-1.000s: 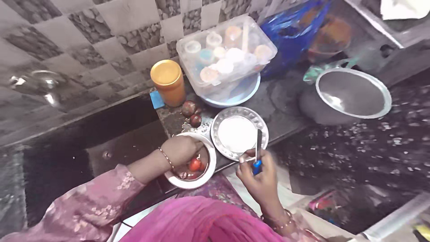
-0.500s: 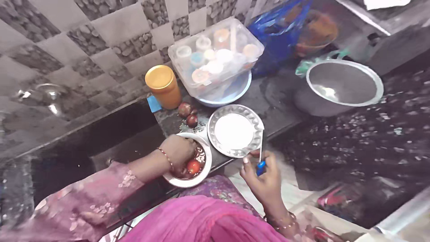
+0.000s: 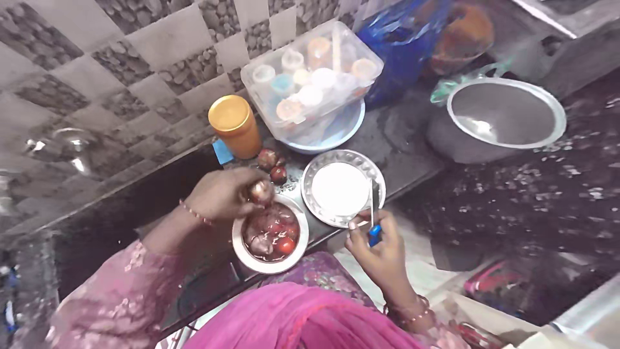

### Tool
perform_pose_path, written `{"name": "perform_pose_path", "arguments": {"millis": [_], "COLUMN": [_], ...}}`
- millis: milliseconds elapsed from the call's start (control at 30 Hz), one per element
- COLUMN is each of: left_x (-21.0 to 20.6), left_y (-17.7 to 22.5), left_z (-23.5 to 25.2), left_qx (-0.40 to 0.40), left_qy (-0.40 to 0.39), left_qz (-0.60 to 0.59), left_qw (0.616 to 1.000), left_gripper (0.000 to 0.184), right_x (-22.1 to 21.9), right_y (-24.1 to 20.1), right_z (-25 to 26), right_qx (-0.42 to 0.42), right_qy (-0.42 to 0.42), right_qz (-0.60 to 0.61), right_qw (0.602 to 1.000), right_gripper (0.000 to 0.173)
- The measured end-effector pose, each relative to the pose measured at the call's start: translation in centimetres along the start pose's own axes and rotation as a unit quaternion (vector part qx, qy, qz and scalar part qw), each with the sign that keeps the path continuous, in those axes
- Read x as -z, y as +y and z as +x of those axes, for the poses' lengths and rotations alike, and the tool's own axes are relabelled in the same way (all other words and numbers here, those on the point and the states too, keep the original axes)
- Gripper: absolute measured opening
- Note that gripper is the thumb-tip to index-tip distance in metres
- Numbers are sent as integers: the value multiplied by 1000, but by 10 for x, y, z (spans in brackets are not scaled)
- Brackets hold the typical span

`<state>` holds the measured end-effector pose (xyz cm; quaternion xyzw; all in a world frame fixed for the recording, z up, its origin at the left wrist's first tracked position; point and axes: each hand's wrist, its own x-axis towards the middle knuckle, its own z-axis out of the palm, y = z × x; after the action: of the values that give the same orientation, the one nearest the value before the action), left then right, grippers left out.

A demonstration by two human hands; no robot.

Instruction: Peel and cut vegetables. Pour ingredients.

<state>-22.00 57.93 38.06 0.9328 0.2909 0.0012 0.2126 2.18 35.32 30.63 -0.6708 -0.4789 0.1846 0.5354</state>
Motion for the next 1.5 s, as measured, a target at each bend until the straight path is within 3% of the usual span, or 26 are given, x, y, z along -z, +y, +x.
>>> {"name": "perform_pose_path", "arguments": {"millis": [100, 233, 400, 533, 600, 700, 800, 900, 1000, 1233, 1500], "left_x": [2, -44, -91, -100, -106, -110, -109, -100, -88, -62, -38], "left_y": [-28, -80, -105, -105, -109, -116, -118, -108, -102, -97, -28], "left_z": [36, 71, 69, 57, 54, 51, 48, 42, 31, -15, -65], "left_qx": [74, 114, 83, 62, 54, 71, 78, 108, 170, 148, 145], "left_qy": [-9, -56, -32, 21, 37, 34, 37, 36, 29, 125, 151], "left_qz": [19, 9, -41, -78, -83, -77, -69, -61, -30, -42, -60], "left_qw": [997, 992, 995, 995, 994, 994, 994, 992, 985, 980, 976], "left_gripper": [57, 60, 61, 58, 65, 74, 77, 90, 99, 71, 41], "right_x": [-3, -3, 4, 5, 11, 30, 52, 60, 61, 78, 130], "right_y": [-2, -1, 6, 11, 18, 50, 91, 118, 131, 147, 158], "right_z": [4, 7, 7, 12, 21, 49, 87, 117, 136, 154, 176], "right_qx": [-9, -13, -20, -15, -23, -105, -233, -316, -332, -311, -338], "right_qy": [-5, 11, 22, 15, 28, 58, 9, -78, -128, -154, -96], "right_qz": [-5, -4, -31, -43, -111, -245, -323, -337, -304, -152, -164], "right_qw": [1000, 1000, 999, 999, 993, 962, 917, 883, 884, 926, 922], "right_gripper": [33, 32, 34, 33, 33, 39, 43, 42, 40, 16, 25]}}
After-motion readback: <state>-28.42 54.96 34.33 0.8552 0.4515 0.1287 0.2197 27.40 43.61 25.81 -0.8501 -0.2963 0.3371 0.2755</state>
